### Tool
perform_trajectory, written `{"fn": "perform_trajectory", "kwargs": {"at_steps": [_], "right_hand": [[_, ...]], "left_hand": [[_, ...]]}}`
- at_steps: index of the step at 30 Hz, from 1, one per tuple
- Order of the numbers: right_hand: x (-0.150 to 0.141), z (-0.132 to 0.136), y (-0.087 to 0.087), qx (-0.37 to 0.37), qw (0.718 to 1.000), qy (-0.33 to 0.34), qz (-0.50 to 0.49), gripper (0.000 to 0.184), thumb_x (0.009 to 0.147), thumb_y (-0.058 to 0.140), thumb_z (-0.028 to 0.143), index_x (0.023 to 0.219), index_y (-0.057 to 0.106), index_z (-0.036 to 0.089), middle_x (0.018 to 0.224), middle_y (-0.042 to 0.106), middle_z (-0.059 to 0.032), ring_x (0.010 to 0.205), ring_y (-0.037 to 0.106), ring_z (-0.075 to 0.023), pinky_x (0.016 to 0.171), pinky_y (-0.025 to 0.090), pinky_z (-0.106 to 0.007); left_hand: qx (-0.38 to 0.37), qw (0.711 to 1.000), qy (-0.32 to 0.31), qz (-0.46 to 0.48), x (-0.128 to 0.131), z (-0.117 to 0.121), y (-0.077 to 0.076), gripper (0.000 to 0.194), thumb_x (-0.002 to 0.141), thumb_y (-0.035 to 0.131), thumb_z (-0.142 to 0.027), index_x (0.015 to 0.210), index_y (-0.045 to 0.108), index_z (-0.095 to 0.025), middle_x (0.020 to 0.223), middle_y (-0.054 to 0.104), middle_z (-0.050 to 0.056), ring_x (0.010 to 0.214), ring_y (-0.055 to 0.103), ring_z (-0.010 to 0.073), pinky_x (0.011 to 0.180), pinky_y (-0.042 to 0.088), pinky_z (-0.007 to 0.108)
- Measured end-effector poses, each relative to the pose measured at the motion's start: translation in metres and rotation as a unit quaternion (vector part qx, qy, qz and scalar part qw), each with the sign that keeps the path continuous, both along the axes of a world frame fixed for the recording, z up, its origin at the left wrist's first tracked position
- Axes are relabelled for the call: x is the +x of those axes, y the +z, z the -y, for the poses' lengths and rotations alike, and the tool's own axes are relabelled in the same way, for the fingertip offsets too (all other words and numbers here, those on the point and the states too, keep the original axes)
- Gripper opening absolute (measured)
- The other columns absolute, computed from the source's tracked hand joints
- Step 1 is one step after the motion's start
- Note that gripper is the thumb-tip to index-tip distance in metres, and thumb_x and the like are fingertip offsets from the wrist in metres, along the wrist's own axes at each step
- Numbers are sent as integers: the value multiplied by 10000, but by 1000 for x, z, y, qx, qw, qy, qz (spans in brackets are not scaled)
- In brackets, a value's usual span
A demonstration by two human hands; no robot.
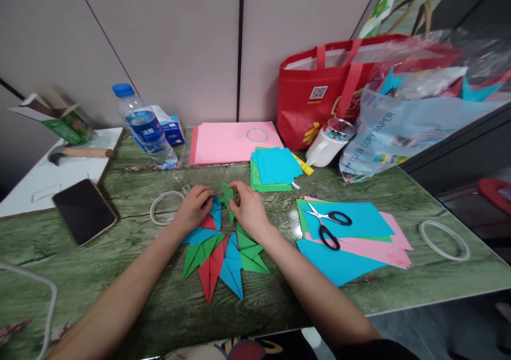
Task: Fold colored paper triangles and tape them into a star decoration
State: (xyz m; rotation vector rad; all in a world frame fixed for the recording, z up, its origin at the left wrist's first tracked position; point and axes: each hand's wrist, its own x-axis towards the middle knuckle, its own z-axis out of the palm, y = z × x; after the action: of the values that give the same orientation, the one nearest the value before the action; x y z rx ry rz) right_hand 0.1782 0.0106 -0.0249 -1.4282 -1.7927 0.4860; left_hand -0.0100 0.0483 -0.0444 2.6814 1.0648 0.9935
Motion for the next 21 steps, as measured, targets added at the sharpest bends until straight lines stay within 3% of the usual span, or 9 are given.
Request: {"fn": "perform_trajectory", "kwargs": {"at_steps": [12,21], "right_hand": [[2,3,2,7,1000,-6,16,299,747,533,141,1042,537,188,868,617,-50,646,554,-167,584,453,-272],[-5,6,9,43,994,12,96,308,774,491,113,1067,539,193,950,617,-76,738,568,-196,648,445,-300]], "left_hand": [[-11,1000,-2,1,0,0,-1,142,858,446,-109,905,564,-172,896,567,66,862,533,186,758,492,329],[-10,1000,-6,5,0,0,-1,135,858,448,-114,906,562,-169,900,567,72,863,531,191,761,494,335]]}}
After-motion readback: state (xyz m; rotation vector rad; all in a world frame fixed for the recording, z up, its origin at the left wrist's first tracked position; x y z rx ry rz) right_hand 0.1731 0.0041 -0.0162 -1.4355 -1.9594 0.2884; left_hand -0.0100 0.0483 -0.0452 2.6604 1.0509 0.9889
